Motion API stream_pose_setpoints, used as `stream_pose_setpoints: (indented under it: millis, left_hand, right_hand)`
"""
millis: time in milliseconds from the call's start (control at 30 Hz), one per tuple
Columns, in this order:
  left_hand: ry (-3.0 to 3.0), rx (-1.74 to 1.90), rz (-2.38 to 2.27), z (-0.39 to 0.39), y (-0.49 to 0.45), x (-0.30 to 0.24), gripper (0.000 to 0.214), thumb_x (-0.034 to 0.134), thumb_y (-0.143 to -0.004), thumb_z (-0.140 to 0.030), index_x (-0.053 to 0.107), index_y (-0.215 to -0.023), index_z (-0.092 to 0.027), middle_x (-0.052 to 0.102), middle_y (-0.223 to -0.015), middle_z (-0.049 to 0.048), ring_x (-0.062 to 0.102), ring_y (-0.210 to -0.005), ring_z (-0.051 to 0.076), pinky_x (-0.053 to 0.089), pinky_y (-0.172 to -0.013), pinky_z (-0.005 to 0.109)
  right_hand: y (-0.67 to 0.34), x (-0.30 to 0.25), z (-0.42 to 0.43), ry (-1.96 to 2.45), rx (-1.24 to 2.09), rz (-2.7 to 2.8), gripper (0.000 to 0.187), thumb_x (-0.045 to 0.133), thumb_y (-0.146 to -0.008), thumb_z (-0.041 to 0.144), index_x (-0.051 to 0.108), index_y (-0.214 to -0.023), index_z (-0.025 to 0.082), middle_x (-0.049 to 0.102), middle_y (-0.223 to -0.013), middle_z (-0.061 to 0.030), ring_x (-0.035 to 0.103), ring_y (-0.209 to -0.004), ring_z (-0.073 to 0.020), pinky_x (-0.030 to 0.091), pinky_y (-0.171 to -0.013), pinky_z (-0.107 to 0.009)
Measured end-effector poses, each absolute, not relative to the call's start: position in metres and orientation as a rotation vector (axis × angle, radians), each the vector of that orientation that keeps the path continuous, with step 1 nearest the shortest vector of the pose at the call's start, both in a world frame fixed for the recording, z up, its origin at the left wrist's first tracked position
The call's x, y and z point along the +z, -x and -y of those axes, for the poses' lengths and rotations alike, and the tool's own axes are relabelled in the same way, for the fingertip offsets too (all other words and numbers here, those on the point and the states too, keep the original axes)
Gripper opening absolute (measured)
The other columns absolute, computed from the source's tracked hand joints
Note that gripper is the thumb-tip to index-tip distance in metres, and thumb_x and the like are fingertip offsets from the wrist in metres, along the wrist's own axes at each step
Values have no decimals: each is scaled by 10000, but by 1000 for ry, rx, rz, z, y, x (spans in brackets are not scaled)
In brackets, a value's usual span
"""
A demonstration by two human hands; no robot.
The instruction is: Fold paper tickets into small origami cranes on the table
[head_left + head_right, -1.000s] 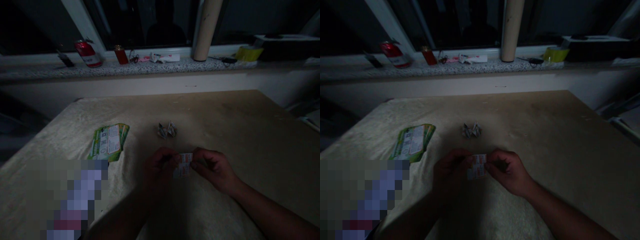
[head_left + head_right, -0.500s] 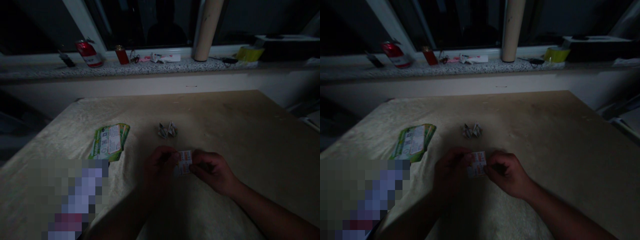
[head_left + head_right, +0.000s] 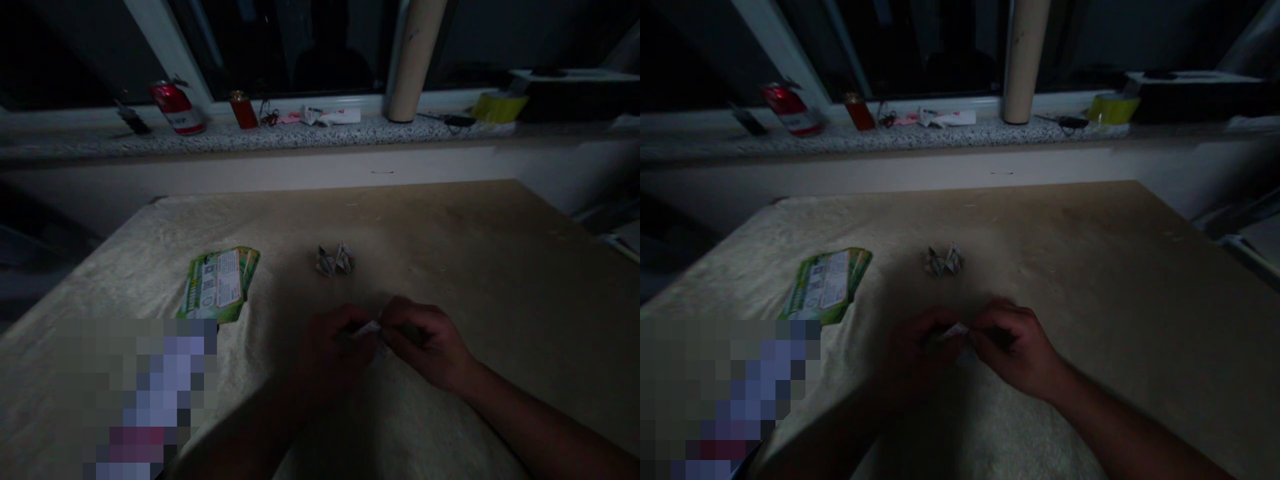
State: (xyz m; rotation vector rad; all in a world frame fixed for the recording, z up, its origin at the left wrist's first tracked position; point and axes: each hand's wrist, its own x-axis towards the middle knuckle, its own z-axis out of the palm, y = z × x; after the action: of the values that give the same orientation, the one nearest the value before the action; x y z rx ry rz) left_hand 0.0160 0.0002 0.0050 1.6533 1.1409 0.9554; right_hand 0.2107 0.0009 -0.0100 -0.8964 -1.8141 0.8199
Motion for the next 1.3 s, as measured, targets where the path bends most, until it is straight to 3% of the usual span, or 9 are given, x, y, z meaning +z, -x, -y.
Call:
stream_pose_setpoints:
  millis: [167,300,567,900,1000,1100,1300]
  left_hand:
    - [-2000,914,-1144,-1,-16,6,106,639,-798,-147,716,-862,-179,747,-793,26,683,-718,176,524,-714,293]
    - [-2124,983,-1062,-1,-12,2,124,602,-902,-173,720,-938,-173,769,-840,46,710,-743,185,544,-756,317]
    - [-2275,1200,-963,-2,-7,5,150,582,-955,-151,710,-1032,-157,784,-875,49,728,-751,170,546,-714,284]
    - [-2235,1349,-1116,-1,-5,15,122,608,-932,-145,723,-975,-151,788,-850,45,742,-740,149,571,-699,243]
    - [-2188,1320,-1195,-2,-7,13,118,615,-928,-174,730,-946,-159,787,-823,37,742,-713,155,581,-692,253]
    - [-2188,1298,-1146,-1,-10,11,113,617,-925,-176,727,-948,-164,789,-829,36,743,-720,154,586,-710,258]
    - [-2256,1230,-1065,2,-14,8,103,627,-908,-158,709,-963,-188,793,-856,30,746,-760,166,588,-740,285]
  right_hand:
    - [-208,-6,-3,824,600,1922,94,667,-874,108,661,-855,199,655,-710,-22,618,-668,-178,477,-666,-354]
    - [-207,-3,-4,832,493,1930,90,681,-871,106,658,-850,190,652,-695,-27,615,-661,-185,472,-661,-365]
    - [-210,3,-1,1008,546,1768,94,682,-897,133,697,-828,195,681,-726,-17,633,-659,-150,484,-612,-286]
    - [-227,-7,-13,1344,525,1361,90,692,-892,250,718,-811,221,716,-722,4,665,-678,-162,516,-639,-276]
    - [-223,-2,-8,1212,546,1503,111,609,-941,210,717,-917,224,734,-827,-18,695,-780,-174,542,-700,-290]
    - [-216,1,-3,1016,504,1710,146,661,-903,148,704,-1028,209,731,-938,-60,695,-878,-199,557,-757,-326]
    - [-208,3,-3,808,405,1863,137,707,-847,82,713,-935,186,685,-826,-66,650,-759,-208,527,-685,-372]
